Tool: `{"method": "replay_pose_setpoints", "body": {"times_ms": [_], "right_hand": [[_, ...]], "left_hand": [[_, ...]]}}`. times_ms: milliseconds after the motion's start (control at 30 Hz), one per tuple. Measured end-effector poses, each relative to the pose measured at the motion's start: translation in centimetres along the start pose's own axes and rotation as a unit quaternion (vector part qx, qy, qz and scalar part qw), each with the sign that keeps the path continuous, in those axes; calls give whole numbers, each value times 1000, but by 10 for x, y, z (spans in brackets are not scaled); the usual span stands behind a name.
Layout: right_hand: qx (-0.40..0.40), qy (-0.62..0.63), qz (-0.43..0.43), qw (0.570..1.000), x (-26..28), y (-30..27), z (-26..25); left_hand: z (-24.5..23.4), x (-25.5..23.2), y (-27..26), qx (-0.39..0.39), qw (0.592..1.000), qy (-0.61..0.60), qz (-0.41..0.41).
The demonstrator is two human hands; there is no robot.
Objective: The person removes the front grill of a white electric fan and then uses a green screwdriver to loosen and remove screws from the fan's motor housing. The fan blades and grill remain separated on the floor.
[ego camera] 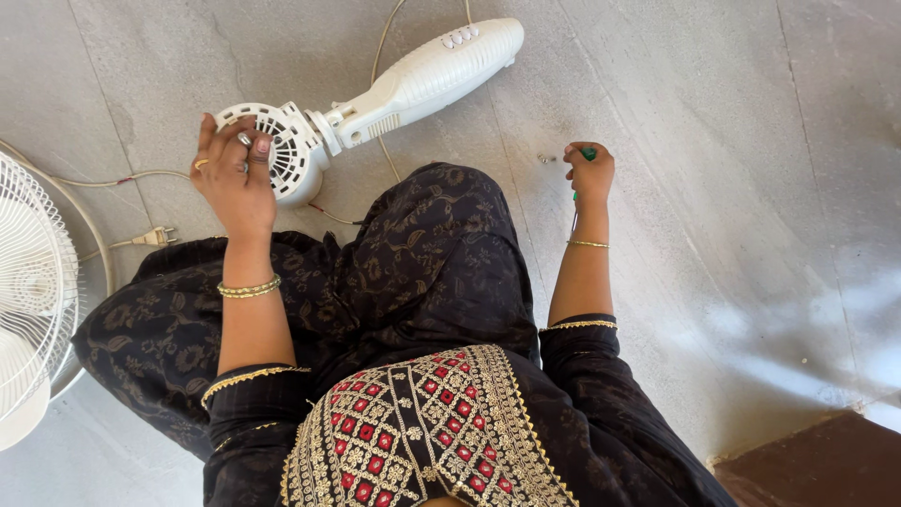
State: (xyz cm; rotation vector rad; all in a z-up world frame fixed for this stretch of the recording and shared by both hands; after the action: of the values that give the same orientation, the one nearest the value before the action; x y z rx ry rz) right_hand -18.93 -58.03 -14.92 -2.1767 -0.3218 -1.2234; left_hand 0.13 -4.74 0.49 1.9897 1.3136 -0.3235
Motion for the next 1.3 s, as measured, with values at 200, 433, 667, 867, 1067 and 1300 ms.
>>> {"method": "replay_pose_setpoints", "body": {"times_ms": [200,433,667,867,1067,1300], "right_hand": [[4,47,-5,999,22,-18,-18],[1,61,-5,998,32,-39,-38],[7,60,-17,998,48,-64,-37],[25,63,-61,996,80,-86,-32],[62,112,-128,983,120,-116,-23],[104,231,-331,909,195,-186,-18]], "left_hand": [[2,-13,-15,-45,998,10,37],[-16,-12,-37,-84,996,7,36],[-29,-10,-56,-72,997,-8,33],[-27,-5,-55,-43,998,-19,48],[-17,12,-56,-9,998,22,57],[-18,24,-73,-96,993,12,60]]}}
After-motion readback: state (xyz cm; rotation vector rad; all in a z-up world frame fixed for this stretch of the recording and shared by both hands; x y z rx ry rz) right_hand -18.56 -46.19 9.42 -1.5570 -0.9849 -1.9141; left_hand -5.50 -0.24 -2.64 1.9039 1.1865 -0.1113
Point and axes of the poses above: each hand's wrist, its own y-axis towards the middle knuckle, its own z-axis out of the palm, x = y × z, the point moved 7 cm from there along y, towards the middle knuckle, and after that the axes turned 7 degrees about z, right-handed, at the moved point
